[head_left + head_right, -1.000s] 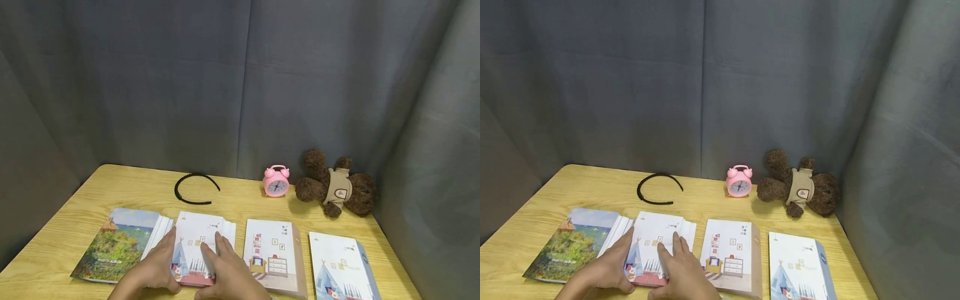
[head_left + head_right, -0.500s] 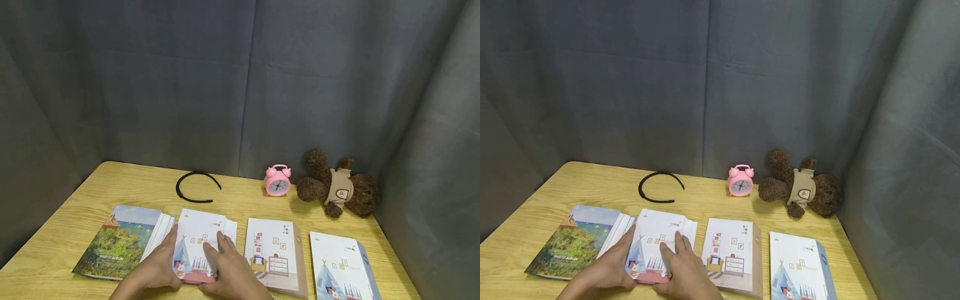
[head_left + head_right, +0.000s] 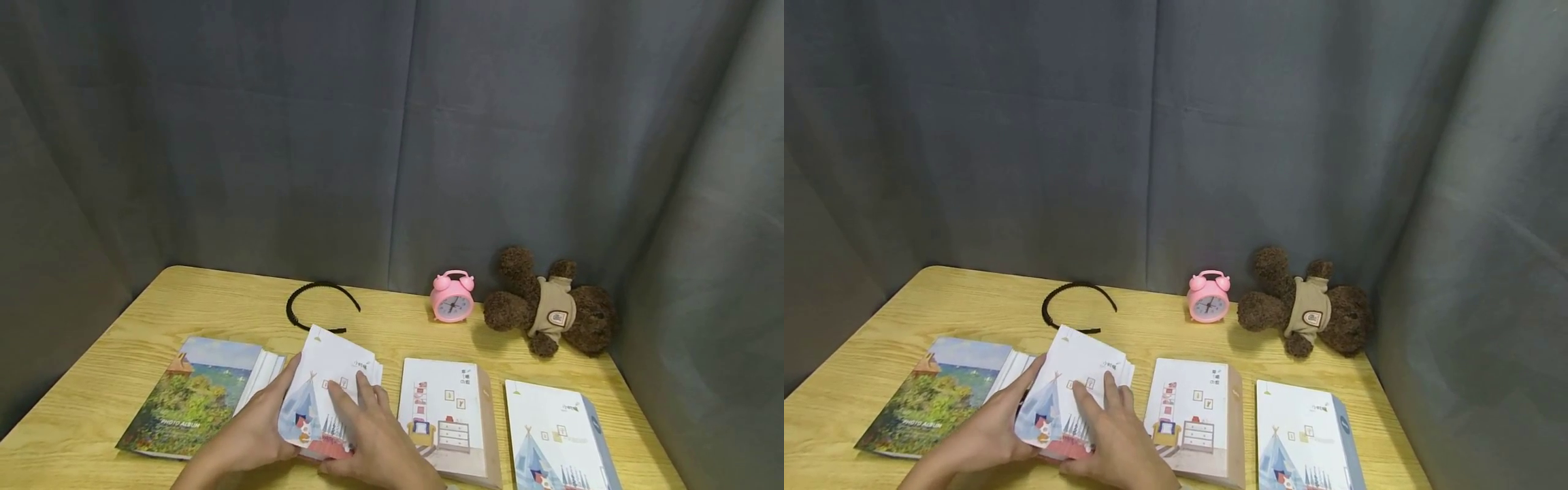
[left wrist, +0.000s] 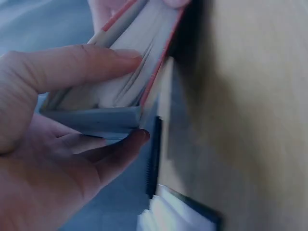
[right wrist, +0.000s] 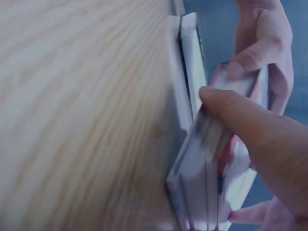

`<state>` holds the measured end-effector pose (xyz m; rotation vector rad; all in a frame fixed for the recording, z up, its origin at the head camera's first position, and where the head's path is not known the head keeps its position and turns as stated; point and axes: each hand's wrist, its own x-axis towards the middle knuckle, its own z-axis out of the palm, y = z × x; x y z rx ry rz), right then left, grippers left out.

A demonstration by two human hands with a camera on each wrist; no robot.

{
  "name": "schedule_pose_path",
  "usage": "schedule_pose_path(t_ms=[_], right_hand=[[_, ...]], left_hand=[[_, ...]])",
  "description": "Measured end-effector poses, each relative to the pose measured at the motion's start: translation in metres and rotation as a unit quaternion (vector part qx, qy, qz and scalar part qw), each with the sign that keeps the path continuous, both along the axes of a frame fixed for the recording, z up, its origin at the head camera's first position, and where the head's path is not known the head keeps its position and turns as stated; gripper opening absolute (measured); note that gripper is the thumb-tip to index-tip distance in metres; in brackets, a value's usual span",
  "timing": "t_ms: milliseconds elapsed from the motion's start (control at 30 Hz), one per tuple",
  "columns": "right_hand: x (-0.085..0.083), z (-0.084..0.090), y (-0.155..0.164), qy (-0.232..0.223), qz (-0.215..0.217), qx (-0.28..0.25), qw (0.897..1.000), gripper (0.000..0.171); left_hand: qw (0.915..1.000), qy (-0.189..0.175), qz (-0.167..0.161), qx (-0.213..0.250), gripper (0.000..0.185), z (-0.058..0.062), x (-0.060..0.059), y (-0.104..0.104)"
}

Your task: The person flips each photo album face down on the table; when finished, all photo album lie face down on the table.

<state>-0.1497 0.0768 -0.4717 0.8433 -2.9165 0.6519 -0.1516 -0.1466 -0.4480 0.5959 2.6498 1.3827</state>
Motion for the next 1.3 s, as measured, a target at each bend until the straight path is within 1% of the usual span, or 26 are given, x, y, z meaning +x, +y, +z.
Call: schedule_pose_path(t_ms=[67, 133, 233, 300, 367, 500, 567, 667, 833, 933, 1033, 1167, 1233, 1300], right_hand=[[0.001, 0.002, -0.001, -0.006, -0.005, -0.018, 1.000, 0.109], [0.001, 0.004, -0.002, 0.004, -0.005, -0.029, 1.000, 0.111], [0.002, 0.008, -0.003, 0.062, 0.003, -0.031, 0.998, 0.117], [0.002, 0.011, -0.004, 0.103, 0.010, -0.034, 0.994, 0.121], [0.004, 0.014, -0.004, 0.123, 0.013, -0.044, 0.991, 0.122], [0.007, 0.022, -0.004, 0.096, 0.014, -0.090, 0.991, 0.123], [0.008, 0.026, -0.004, 0.082, 0.009, -0.105, 0.991, 0.125], [0.008, 0.033, -0.001, 0.075, 0.010, -0.125, 0.989, 0.126], [0.010, 0.045, 0.003, 0.059, 0.006, -0.129, 0.990, 0.120], [0.011, 0.048, 0.005, 0.054, 0.009, -0.136, 0.989, 0.115], [0.011, 0.049, 0.007, 0.055, 0.016, -0.151, 0.987, 0.114], [0.012, 0.050, 0.009, 0.058, 0.021, -0.162, 0.985, 0.112], [0.012, 0.050, 0.010, 0.052, 0.016, -0.161, 0.986, 0.112], [0.013, 0.051, 0.011, 0.037, 0.004, -0.156, 0.987, 0.114]], left_hand=[[0.9996, 0.002, -0.018, 0.020, 0.129, 0.006, 0.000, 0.000], [0.9988, 0.000, -0.034, 0.036, 0.129, 0.013, 0.001, 0.001], [0.9970, -0.008, -0.051, 0.058, 0.127, 0.023, 0.003, 0.003], [0.9968, 0.001, -0.057, 0.056, 0.126, 0.029, 0.005, 0.005], [0.9963, 0.011, -0.065, 0.055, 0.123, 0.035, 0.007, 0.008], [0.9937, 0.044, -0.085, 0.058, 0.113, 0.045, 0.009, 0.016], [0.9920, 0.050, -0.093, 0.069, 0.108, 0.049, 0.011, 0.020], [0.9910, 0.056, -0.095, 0.075, 0.100, 0.053, 0.012, 0.026], [0.9903, 0.049, -0.104, 0.078, 0.090, 0.058, 0.016, 0.034], [0.9915, 0.040, -0.098, 0.075, 0.087, 0.059, 0.019, 0.039], [0.9927, 0.033, -0.091, 0.072, 0.086, 0.060, 0.020, 0.044], [0.9933, 0.037, -0.085, 0.068, 0.085, 0.061, 0.020, 0.047], [0.9934, 0.035, -0.082, 0.072, 0.088, 0.060, 0.020, 0.048], [0.9939, 0.017, -0.069, 0.084, 0.101, 0.059, 0.020, 0.049]])
